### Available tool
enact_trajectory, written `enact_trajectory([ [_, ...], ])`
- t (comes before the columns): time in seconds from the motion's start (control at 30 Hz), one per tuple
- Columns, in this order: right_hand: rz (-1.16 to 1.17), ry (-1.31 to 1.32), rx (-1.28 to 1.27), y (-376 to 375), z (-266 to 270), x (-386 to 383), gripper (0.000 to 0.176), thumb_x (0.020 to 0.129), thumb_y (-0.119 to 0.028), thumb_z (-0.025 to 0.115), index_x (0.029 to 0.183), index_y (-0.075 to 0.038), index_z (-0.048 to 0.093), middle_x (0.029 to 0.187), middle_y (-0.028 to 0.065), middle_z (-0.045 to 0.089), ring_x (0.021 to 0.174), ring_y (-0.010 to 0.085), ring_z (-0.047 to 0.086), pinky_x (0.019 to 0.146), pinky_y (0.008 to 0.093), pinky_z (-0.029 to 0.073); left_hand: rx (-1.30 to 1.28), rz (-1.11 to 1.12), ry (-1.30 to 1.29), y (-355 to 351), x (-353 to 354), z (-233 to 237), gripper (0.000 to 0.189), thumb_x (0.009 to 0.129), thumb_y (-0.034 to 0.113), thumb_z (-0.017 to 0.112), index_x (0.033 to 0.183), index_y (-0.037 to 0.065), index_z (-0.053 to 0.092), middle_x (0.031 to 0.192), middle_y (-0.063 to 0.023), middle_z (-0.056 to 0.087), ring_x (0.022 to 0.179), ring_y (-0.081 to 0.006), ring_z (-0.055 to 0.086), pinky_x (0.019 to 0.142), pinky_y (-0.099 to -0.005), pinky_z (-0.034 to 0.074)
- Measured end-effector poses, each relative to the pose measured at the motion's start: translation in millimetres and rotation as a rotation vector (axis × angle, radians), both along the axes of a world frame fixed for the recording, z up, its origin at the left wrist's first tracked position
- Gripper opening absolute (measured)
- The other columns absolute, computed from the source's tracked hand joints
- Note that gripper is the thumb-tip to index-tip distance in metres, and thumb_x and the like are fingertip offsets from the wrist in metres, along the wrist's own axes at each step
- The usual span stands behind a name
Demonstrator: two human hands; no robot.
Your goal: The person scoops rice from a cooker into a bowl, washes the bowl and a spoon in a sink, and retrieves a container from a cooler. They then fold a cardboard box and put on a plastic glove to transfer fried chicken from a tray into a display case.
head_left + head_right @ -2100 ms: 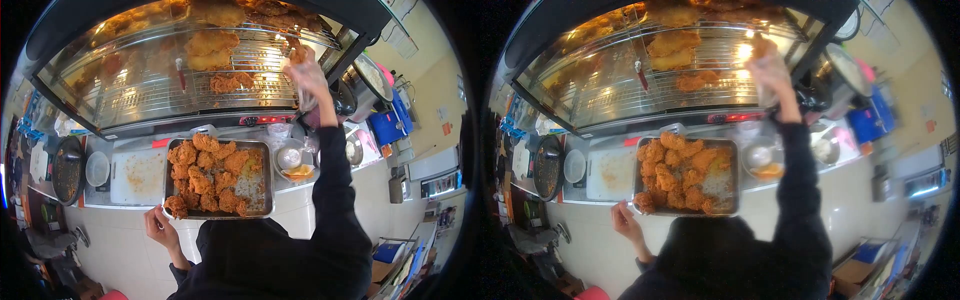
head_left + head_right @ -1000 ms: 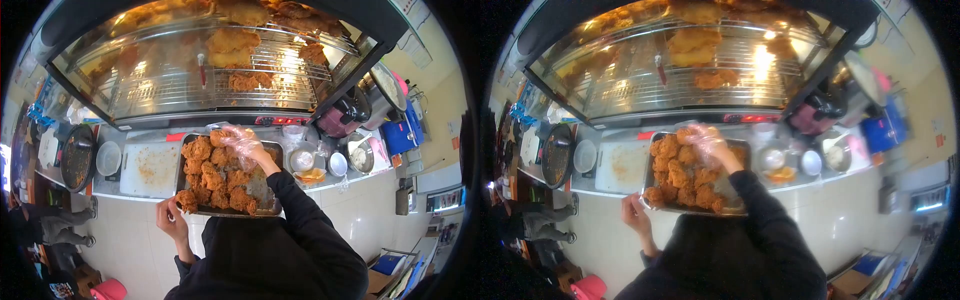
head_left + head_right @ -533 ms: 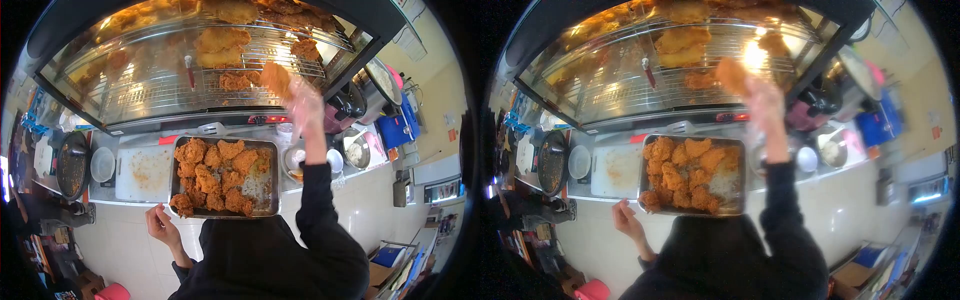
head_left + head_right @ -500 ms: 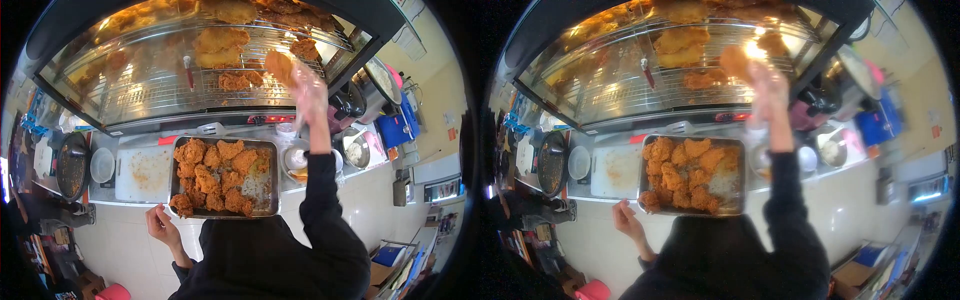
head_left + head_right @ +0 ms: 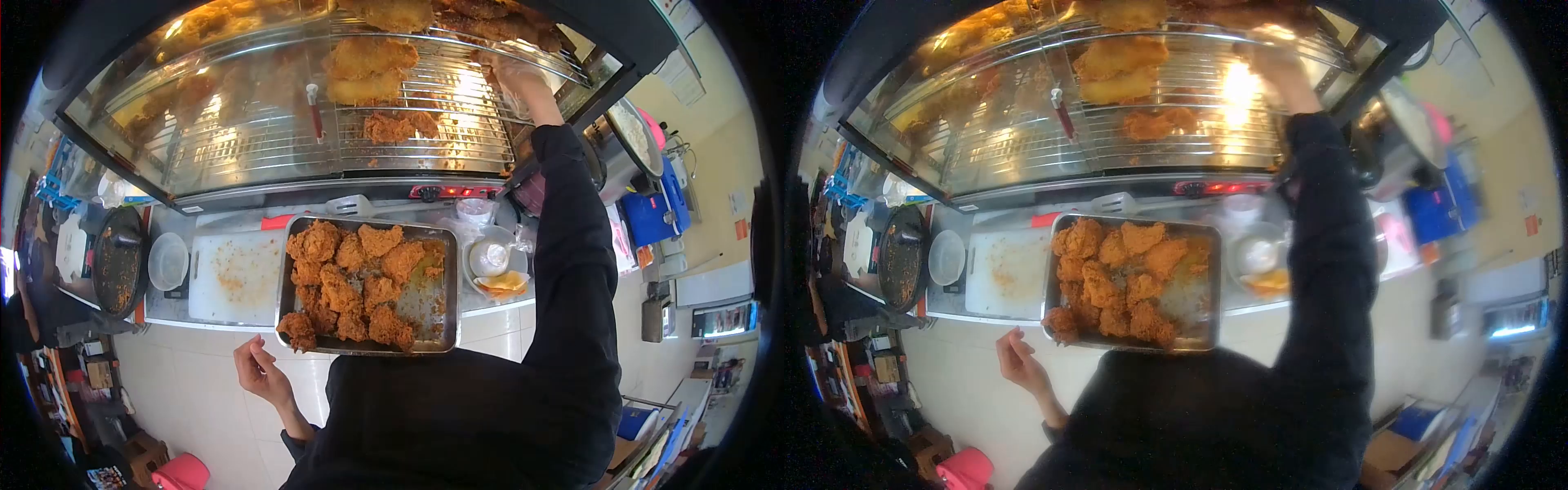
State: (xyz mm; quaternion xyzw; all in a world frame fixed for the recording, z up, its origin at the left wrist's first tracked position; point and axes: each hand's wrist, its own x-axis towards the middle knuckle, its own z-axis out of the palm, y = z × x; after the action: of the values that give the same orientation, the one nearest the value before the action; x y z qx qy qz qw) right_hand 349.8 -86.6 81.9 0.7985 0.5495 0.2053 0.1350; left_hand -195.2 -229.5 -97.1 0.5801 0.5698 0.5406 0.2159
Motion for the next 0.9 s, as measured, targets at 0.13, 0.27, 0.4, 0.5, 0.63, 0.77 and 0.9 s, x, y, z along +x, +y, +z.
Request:
enact_trajectory([
  [0.13, 0.027, -0.014, 0.104, 7.4, -33.4, 17.5, 0.032, 0.098, -0.025, 0.033, 0.116, -0.024, 0.059, 0.109, 0.0126, 0.063, 0.096, 0.0266, 0.063, 0.080, 0.0412, 0.051, 0.010, 0.021, 0.015, 1.7, 3.8, 11.5, 0.018, 0.095, 0.011, 0.049, 0.087, -0.001, 0.060, 0.079, -0.0061, 0.059, 0.059, -0.0079, 0.044, 0.055, -0.0217, 0.036],
  [0.27, 0.066, 0.292, 0.268, -53.7, -31.4, -78.0, 0.036, 0.096, -0.035, 0.038, 0.118, -0.014, 0.057, 0.126, 0.0142, 0.054, 0.108, 0.0296, 0.057, 0.090, 0.0398, 0.045, 0.023, 0.016, -0.011, 0.4, 2.8, 10.3, 0.018, 0.096, 0.011, 0.049, 0.089, -0.002, 0.060, 0.078, -0.0057, 0.058, 0.058, -0.0072, 0.044, 0.055, -0.0214, 0.036],
  [0.4, 0.163, 0.754, 0.600, -54.4, -61.2, -99.8, 0.034, 0.093, -0.037, 0.043, 0.114, -0.017, 0.061, 0.106, 0.0162, 0.064, 0.092, 0.0330, 0.063, 0.081, 0.0383, 0.049, 0.029, -0.017, -0.014, -1.4, 4.8, 11.7, 0.019, 0.096, 0.011, 0.049, 0.089, -0.003, 0.060, 0.077, -0.0055, 0.057, 0.057, -0.0068, 0.044, 0.056, -0.0211, 0.037],
  [0.5, -0.044, 0.659, 0.651, -5.3, -56.0, -62.6, 0.041, 0.089, -0.042, 0.045, 0.117, -0.017, 0.060, 0.099, 0.0131, 0.067, 0.098, 0.0285, 0.061, 0.086, 0.0394, 0.045, 0.018, -0.059, 0.013, -8.9, 5.3, 13.0, 0.019, 0.096, 0.011, 0.049, 0.089, -0.003, 0.060, 0.078, -0.0058, 0.057, 0.058, -0.0077, 0.045, 0.057, -0.0216, 0.038],
  [0.63, -0.018, 0.456, 0.513, 61.7, -47.7, -33.4, 0.043, 0.089, -0.045, 0.044, 0.120, -0.018, 0.058, 0.103, 0.0135, 0.065, 0.100, 0.0296, 0.060, 0.088, 0.0403, 0.044, 0.027, -0.069, 0.062, -12.7, 9.0, 17.8, 0.019, 0.095, 0.011, 0.049, 0.088, -0.003, 0.060, 0.078, -0.0062, 0.057, 0.059, -0.0091, 0.047, 0.057, -0.0223, 0.038],
  [0.77, 0.037, 0.386, 0.398, 100.8, -45.2, -17.7, 0.046, 0.089, -0.047, 0.042, 0.122, -0.018, 0.055, 0.107, 0.0139, 0.063, 0.103, 0.0308, 0.059, 0.089, 0.0412, 0.043, -0.018, 0.006, 0.065, -24.1, -2.5, 15.0, 0.019, 0.095, 0.011, 0.049, 0.088, -0.003, 0.060, 0.079, -0.0065, 0.058, 0.061, -0.0091, 0.047, 0.056, -0.0229, 0.038],
  [0.9, 0.032, 0.369, 0.332, 103.6, -55.8, -10.7, 0.049, 0.089, -0.049, 0.040, 0.125, -0.019, 0.053, 0.111, 0.0143, 0.061, 0.105, 0.0319, 0.057, 0.091, 0.0422, 0.042, -0.049, 0.134, 0.075, -34.3, -18.3, 11.1, 0.019, 0.096, 0.011, 0.048, 0.090, -0.002, 0.061, 0.080, -0.0070, 0.058, 0.061, -0.0091, 0.047, 0.054, -0.0221, 0.037],
])
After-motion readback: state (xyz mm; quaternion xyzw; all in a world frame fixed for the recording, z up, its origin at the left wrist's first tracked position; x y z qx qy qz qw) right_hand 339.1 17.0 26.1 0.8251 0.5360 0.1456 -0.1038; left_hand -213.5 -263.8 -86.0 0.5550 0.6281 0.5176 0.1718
